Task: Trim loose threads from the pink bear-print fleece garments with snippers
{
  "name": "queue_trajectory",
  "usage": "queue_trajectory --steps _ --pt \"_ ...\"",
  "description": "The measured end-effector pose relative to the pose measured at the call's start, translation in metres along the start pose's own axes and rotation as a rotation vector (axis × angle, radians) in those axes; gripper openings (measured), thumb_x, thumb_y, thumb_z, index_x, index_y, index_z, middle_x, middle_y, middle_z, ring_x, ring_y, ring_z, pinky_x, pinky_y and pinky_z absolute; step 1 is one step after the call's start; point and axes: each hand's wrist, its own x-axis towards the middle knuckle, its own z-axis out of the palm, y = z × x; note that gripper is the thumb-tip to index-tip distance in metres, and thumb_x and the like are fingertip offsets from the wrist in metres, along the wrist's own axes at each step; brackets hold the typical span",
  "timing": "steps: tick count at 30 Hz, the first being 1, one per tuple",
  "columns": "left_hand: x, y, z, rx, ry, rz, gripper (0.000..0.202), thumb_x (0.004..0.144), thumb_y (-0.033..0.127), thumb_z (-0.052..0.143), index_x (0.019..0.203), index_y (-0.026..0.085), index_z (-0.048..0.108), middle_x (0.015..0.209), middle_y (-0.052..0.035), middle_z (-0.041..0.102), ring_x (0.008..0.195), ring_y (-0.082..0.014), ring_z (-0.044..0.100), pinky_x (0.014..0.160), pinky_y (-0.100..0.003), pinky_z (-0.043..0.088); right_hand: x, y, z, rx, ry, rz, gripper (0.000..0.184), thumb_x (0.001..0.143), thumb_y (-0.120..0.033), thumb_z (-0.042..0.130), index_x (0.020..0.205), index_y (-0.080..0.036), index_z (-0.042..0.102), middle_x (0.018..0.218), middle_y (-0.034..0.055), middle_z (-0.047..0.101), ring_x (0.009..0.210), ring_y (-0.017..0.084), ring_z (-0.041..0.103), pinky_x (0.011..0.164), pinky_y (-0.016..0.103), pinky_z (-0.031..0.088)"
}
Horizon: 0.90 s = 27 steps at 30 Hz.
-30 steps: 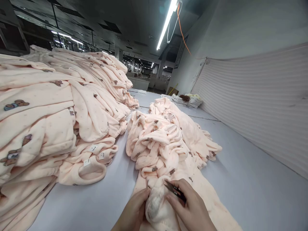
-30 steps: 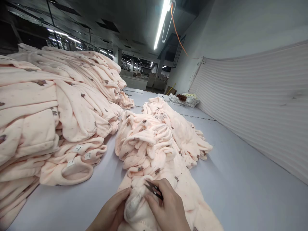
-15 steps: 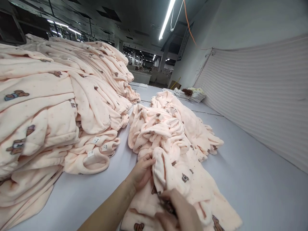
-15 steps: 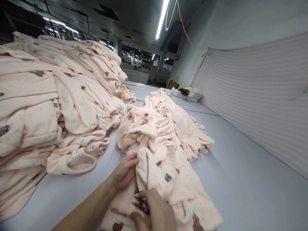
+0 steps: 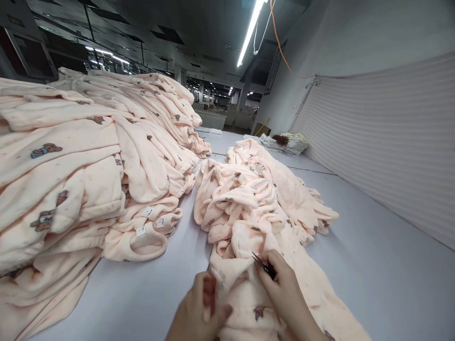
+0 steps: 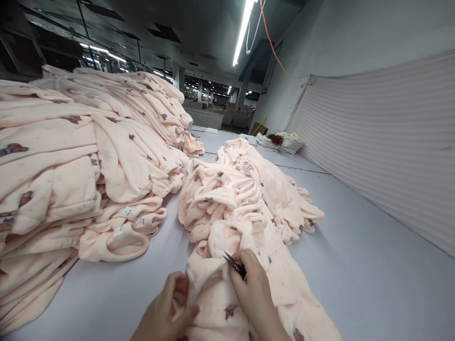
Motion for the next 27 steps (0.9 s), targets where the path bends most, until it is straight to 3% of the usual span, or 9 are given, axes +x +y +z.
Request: queue_trajectory --steps 2,5,8,13,16,18,21,27 --pt "-0.007 -0.003 0.017 -0.049 -0.025 0.066 0.028 0.073 0.031 0.06 0.096 0.023 0.047 0.085 -0.0013 0.06 0.075 -0.0213 0.057 0.07 -0.03 0.042 0.003 0.003 0.003 -0.182 0.05 -0.01 0.008 0.082 -0.015 0.045 0.082 -0.021 0.051 0.081 0.0008 0.055 0.069 0.017 0.057 0.058 0.024 0.043" --pt "-0.003 -0.002 0.034 -0.112 -0.016 0.143 0.016 0.075 0.018 0.047 0.09 0.023 0.045 0.079 0.0003 0.053 0.07 -0.0182 0.053 0.066 -0.027 0.042 -0.003 -0.001 0.002 -0.431 0.037 -0.053 0.017 0.08 -0.012 0.043 0.089 -0.023 0.053 0.089 0.0024 0.055 0.063 0.016 0.058 0.05 0.024 0.04" --pt "0.004 0.001 0.038 -0.069 0.054 0.279 0.014 0.076 0.014 0.047 0.087 0.023 0.046 0.079 0.0 0.049 0.072 -0.0179 0.051 0.068 -0.027 0.042 -0.016 -0.017 -0.008 -0.366 -0.041 -0.136 0.021 0.081 -0.012 0.044 0.094 -0.025 0.054 0.092 0.0019 0.057 0.069 0.016 0.062 0.055 0.024 0.047" --pt "0.006 0.005 0.036 0.045 0.094 0.499 0.018 0.083 0.009 0.04 0.091 0.023 0.049 0.083 -0.003 0.052 0.078 -0.0196 0.053 0.071 -0.03 0.044 -0.022 -0.048 -0.019 -0.214 -0.074 -0.361 0.032 0.09 -0.026 0.049 0.123 -0.026 0.049 0.108 0.0072 0.062 0.086 0.019 0.065 0.07 0.028 0.052" --pt "0.006 0.004 0.036 0.019 0.149 0.491 0.017 0.086 0.013 0.042 0.094 0.024 0.051 0.083 -0.0026 0.054 0.077 -0.019 0.055 0.07 -0.029 0.046 -0.009 -0.053 -0.016 -0.209 -0.183 -0.316 0.028 0.09 -0.021 0.049 0.116 -0.027 0.056 0.104 0.005 0.066 0.086 0.02 0.065 0.073 0.029 0.051" --pt "0.007 0.001 0.036 -0.005 0.242 0.462 0.015 0.082 0.012 0.044 0.088 0.024 0.05 0.076 0.0002 0.051 0.069 -0.0171 0.054 0.065 -0.026 0.045 0.0 -0.05 -0.013 -0.211 -0.282 -0.227 0.023 0.088 -0.019 0.051 0.106 -0.028 0.062 0.094 0.0013 0.068 0.083 0.019 0.065 0.071 0.029 0.05" --pt "0.009 -0.003 0.033 -0.001 0.328 0.522 0.021 0.075 0.005 0.042 0.081 0.024 0.047 0.072 0.0024 0.047 0.064 -0.0151 0.051 0.061 -0.024 0.044 0.006 -0.043 -0.012 -0.221 -0.357 -0.18 0.017 0.086 -0.019 0.054 0.097 -0.028 0.064 0.087 -0.0014 0.069 0.082 0.019 0.065 0.069 0.028 0.048" --pt "0.012 -0.008 0.03 0.014 0.318 0.622 0.028 0.073 -0.002 0.036 0.082 0.024 0.045 0.095 -0.0035 0.054 0.091 -0.0179 0.058 0.077 -0.028 0.048 -0.001 -0.045 -0.014 -0.229 -0.39 -0.199 0.019 0.085 -0.017 0.054 0.098 -0.027 0.062 0.088 -0.0016 0.069 0.081 0.019 0.064 0.068 0.026 0.046"
